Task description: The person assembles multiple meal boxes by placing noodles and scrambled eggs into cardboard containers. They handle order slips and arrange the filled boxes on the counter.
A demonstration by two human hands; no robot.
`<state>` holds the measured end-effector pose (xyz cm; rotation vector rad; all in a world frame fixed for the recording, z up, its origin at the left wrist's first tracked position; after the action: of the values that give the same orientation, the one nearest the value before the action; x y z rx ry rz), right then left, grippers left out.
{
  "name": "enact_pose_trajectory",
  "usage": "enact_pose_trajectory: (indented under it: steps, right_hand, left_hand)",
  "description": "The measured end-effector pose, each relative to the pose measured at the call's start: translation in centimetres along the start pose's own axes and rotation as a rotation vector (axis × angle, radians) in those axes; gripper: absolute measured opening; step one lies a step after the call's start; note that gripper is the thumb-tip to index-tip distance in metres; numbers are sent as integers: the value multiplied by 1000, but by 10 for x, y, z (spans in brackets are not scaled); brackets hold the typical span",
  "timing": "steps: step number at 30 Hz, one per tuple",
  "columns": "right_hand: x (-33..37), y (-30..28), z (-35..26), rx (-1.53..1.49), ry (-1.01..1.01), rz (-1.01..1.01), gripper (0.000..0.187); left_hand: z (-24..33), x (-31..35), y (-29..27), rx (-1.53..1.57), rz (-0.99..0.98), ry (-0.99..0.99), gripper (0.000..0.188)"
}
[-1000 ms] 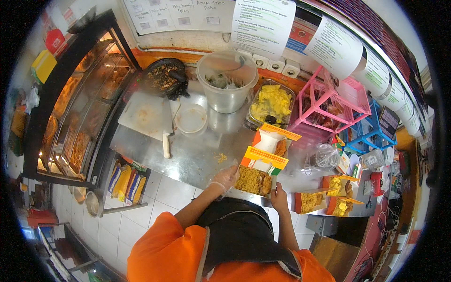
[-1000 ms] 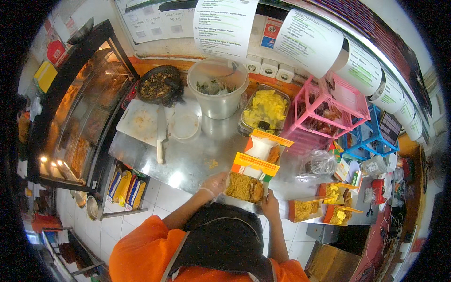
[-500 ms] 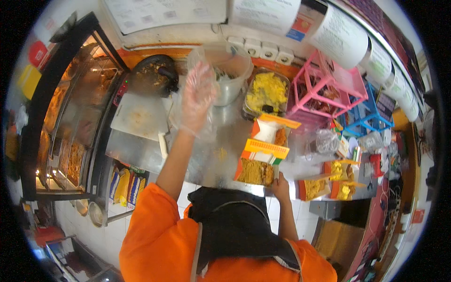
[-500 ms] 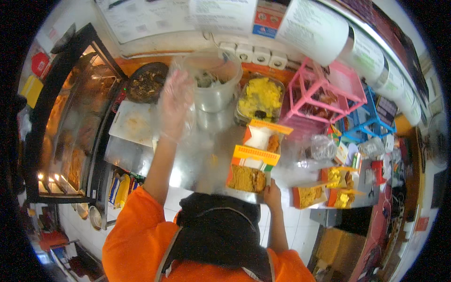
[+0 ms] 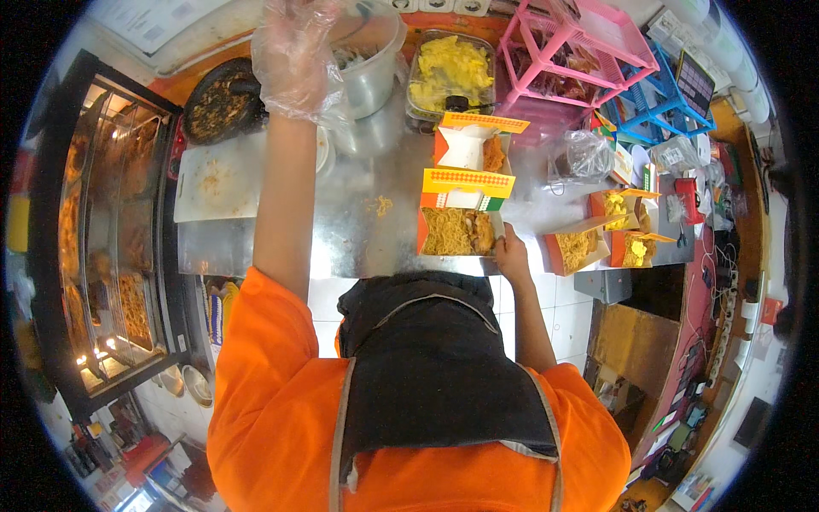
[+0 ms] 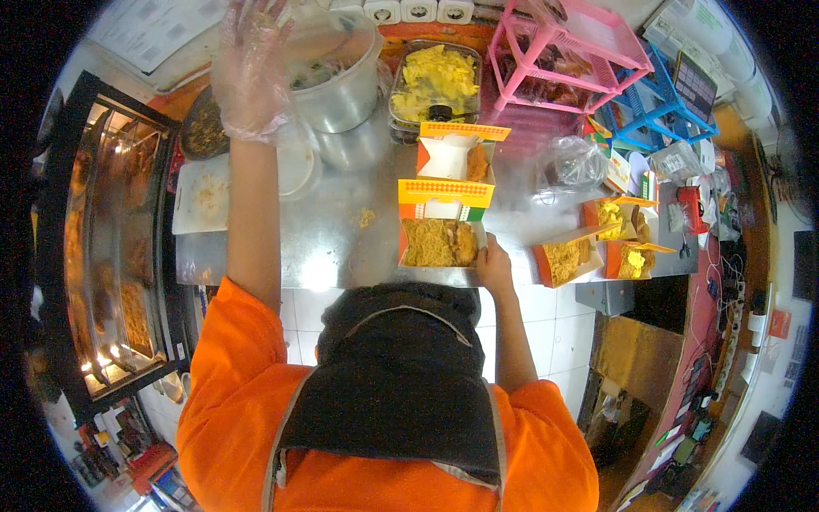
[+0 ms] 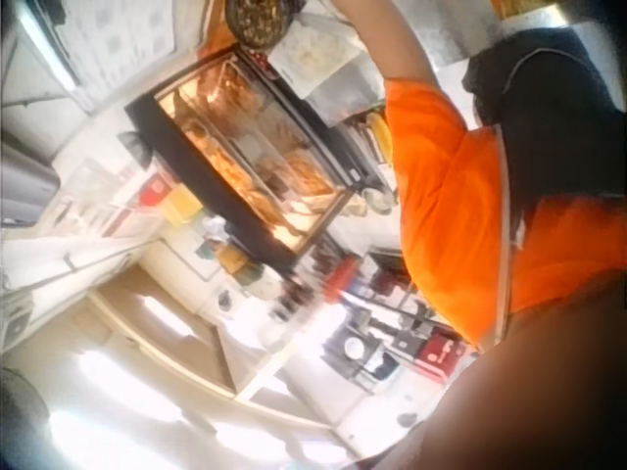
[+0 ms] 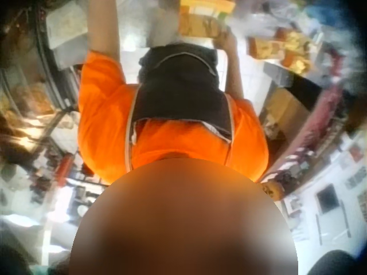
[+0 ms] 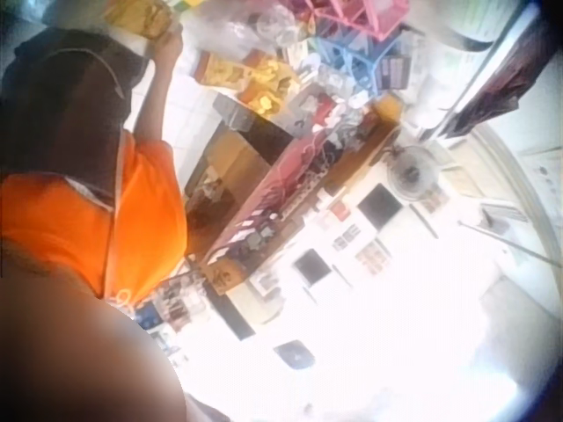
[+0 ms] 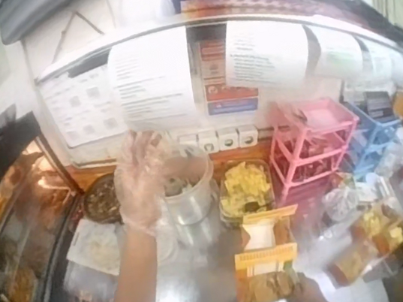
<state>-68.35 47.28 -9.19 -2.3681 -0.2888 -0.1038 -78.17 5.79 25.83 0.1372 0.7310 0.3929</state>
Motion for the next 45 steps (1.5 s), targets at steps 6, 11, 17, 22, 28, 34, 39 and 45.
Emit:
enact_pose_trajectory:
  steps: [6,11,17,22,28,34,39,45]
  right_hand:
    - [-2,1,-2,-29,-53,23,32]
    - [-3,0,-9,-95,-27,7,32]
    - [0,-3,-11,-51,-19,-2,33]
    - [-1,1,-5,-129,42,-4,33]
    - [0,-1,-9,-105,3,-4,31]
    - [-1,0,-7,-51,-22,22,31]
    - [-3,3,1,-63,-12,3,34]
    - [-5,6,7,-100,33,-21,34]
  left_hand:
    - [-3,-10,-4,157,2,-60,64]
    - [11,-15,2,76,-14,47,67]
    - [25,-16,10,73,-80,115,60]
    - [34,-9,11,-147,-65,78,45]
    - [53,-5,6,-373,-82,110,23]
    - [65,1,6,-244,-60,113,15]
    - [71,3,3,-262,-46,98,16]
    - [83,5,4,-314,-50,151,15]
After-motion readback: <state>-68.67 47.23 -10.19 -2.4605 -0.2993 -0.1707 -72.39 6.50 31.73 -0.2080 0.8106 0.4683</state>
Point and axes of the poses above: each hand's wrist, its own x-axis away from the middle knuckle, its own y-axis out of the palm, z = x × y, the point moved 7 cm from there along -x, towards the middle knuckle, and after that the axes turned 6 degrees about -x, right-handed, at the moved point
